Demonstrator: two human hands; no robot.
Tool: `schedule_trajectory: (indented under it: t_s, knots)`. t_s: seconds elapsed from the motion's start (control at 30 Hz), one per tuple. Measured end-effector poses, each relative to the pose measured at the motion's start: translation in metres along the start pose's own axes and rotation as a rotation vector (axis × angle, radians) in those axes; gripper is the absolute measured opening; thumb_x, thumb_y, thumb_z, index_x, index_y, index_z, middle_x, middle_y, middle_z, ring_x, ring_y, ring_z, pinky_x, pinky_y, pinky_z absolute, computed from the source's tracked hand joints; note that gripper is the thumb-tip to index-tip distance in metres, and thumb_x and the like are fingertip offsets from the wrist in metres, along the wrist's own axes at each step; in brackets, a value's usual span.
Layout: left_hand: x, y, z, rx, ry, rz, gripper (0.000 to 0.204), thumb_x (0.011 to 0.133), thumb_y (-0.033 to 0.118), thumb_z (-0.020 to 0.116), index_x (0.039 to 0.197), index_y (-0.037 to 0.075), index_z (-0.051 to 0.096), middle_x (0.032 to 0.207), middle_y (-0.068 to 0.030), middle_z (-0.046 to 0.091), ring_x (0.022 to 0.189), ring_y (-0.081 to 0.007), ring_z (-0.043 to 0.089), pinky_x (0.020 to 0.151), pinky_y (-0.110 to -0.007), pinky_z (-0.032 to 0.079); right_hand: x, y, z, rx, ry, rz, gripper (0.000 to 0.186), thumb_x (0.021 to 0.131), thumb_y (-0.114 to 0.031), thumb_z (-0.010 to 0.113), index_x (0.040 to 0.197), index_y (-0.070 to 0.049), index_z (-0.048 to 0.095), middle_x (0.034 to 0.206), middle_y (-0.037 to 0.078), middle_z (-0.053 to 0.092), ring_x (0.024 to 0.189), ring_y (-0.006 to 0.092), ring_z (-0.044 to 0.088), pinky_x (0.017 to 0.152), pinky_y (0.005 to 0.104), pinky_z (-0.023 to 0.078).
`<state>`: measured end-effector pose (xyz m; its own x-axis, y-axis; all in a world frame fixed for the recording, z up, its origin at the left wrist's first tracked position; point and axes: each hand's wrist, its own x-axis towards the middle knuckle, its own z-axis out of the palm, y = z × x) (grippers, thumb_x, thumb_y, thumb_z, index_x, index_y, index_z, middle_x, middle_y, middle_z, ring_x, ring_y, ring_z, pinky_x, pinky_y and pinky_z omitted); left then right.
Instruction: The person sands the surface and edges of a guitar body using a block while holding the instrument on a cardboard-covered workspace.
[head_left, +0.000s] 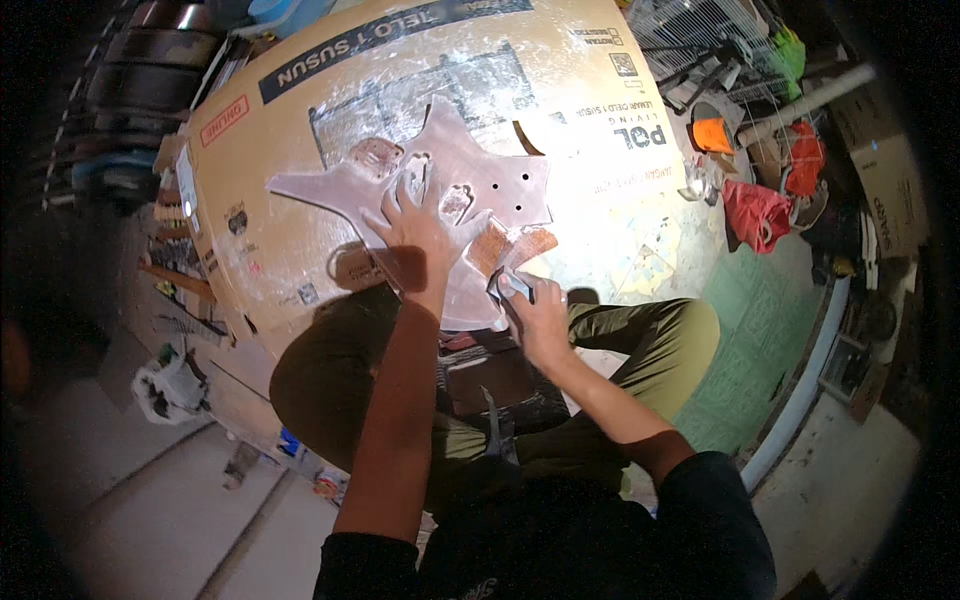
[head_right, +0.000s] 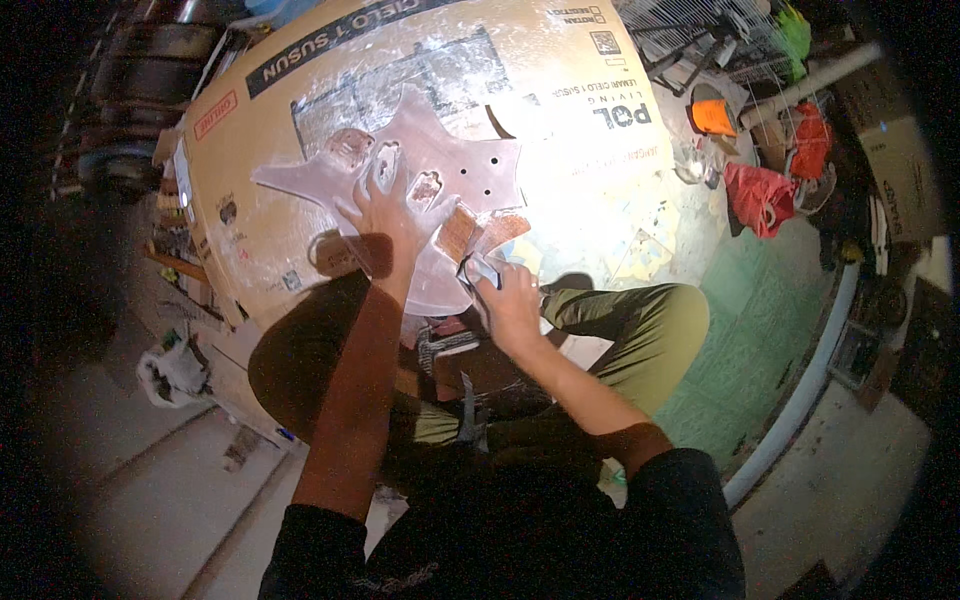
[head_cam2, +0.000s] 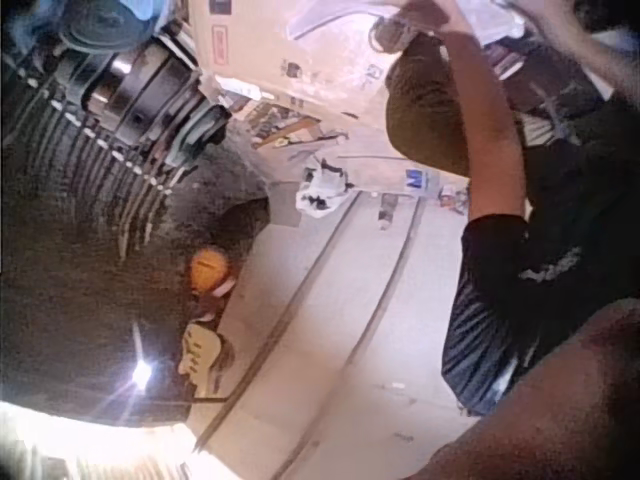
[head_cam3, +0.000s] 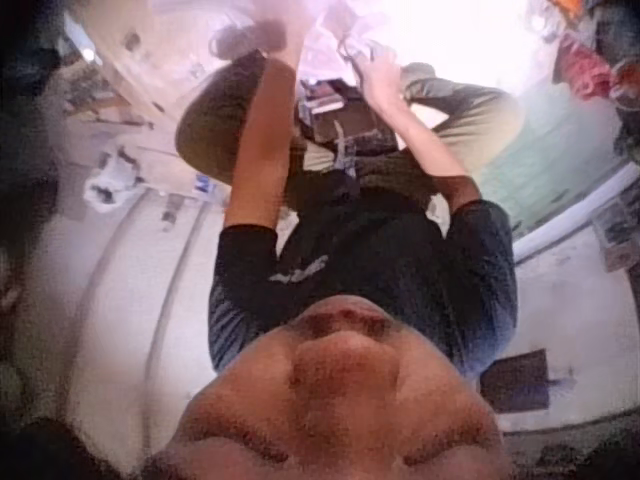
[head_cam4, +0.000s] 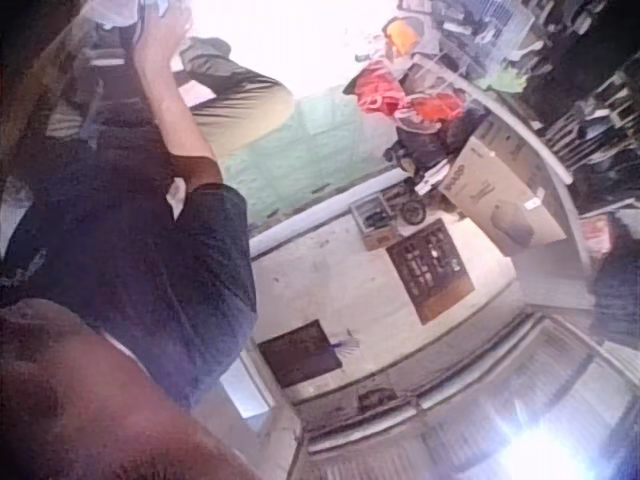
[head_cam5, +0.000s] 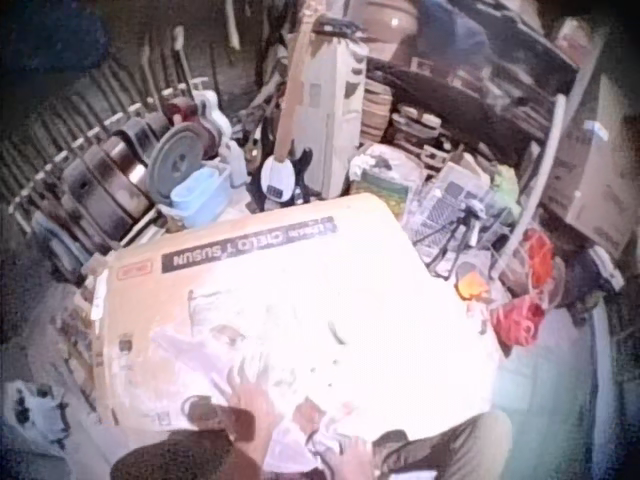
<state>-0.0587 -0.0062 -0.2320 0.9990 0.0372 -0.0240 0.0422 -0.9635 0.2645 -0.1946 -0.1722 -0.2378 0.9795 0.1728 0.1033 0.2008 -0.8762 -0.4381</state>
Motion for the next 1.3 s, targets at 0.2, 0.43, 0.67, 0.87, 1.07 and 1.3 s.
schedule_trajectory:
  t_s: [0.2,0.43,0.67,0.87,1.07,1.3]
  knots:
    - [-0.001,-0.005,0.013,0.188,-0.004,0.053,0.076,0.079,0.059,0.064,0.146,0.032,0.04,0.141,-0.0173,0.045,0.137,-0.0359,0.036,0.109,-0.071,0.019,0.016,0.01,0.0,0.035,0.099,0.235,0.025,0.08,-0.01,0.063,0.104,-0.016,0.067,0.099,0.017,0.058,0.093,0.0359,0.054,0.081,0.0453,0.045]
    - [0.001,-0.024,0.048,0.234,-0.005,0.002,0.08,0.075,0.069,0.058,0.146,0.035,0.041,0.147,-0.0144,0.04,0.139,-0.0361,0.032,0.112,-0.07,0.011,0.036,0.02,-0.019,0.077,0.256,0.26,0.018,0.079,-0.011,0.065,0.097,-0.014,0.067,0.096,0.016,0.057,0.092,0.0351,0.053,0.075,0.0485,0.043]
    - [0.001,-0.008,0.028,0.272,-0.135,-0.066,0.089,0.071,0.072,0.062,0.148,0.034,0.038,0.149,-0.0107,0.039,0.141,-0.0327,0.03,0.116,-0.065,0.009,0.022,0.01,-0.003,0.071,0.149,0.426,0.014,0.08,-0.013,0.068,0.094,-0.01,0.066,0.098,0.021,0.056,0.095,0.0382,0.053,0.076,0.0484,0.045]
    - [-0.002,-0.008,0.021,0.235,-0.056,-0.081,0.085,0.073,0.068,0.063,0.147,0.034,0.039,0.146,-0.0124,0.042,0.14,-0.033,0.031,0.115,-0.064,0.011,0.047,0.022,-0.029,0.058,0.208,0.397,0.024,0.076,-0.01,0.072,0.099,-0.013,0.07,0.099,0.017,0.06,0.095,0.0373,0.054,0.079,0.0476,0.045]
    - [0.002,-0.015,0.025,0.21,-0.101,-0.101,0.086,0.072,0.066,0.066,0.147,0.033,0.041,0.143,-0.0142,0.044,0.139,-0.0357,0.032,0.114,-0.066,0.009,0.029,0.026,-0.018,0.037,0.113,0.18,0.018,0.079,-0.013,0.07,0.097,-0.008,0.066,0.097,0.02,0.056,0.092,0.0374,0.052,0.076,0.048,0.043]
    - [0.007,-0.017,0.033,0.209,-0.127,-0.132,0.089,0.07,0.07,0.065,0.147,0.033,0.041,0.147,-0.0138,0.041,0.139,-0.036,0.032,0.114,-0.067,0.008,0.014,0.025,-0.011,-0.018,-0.066,0.124,0.022,0.081,-0.012,0.067,0.104,-0.011,0.066,0.104,0.02,0.058,0.099,0.0381,0.053,0.08,0.0449,0.045]
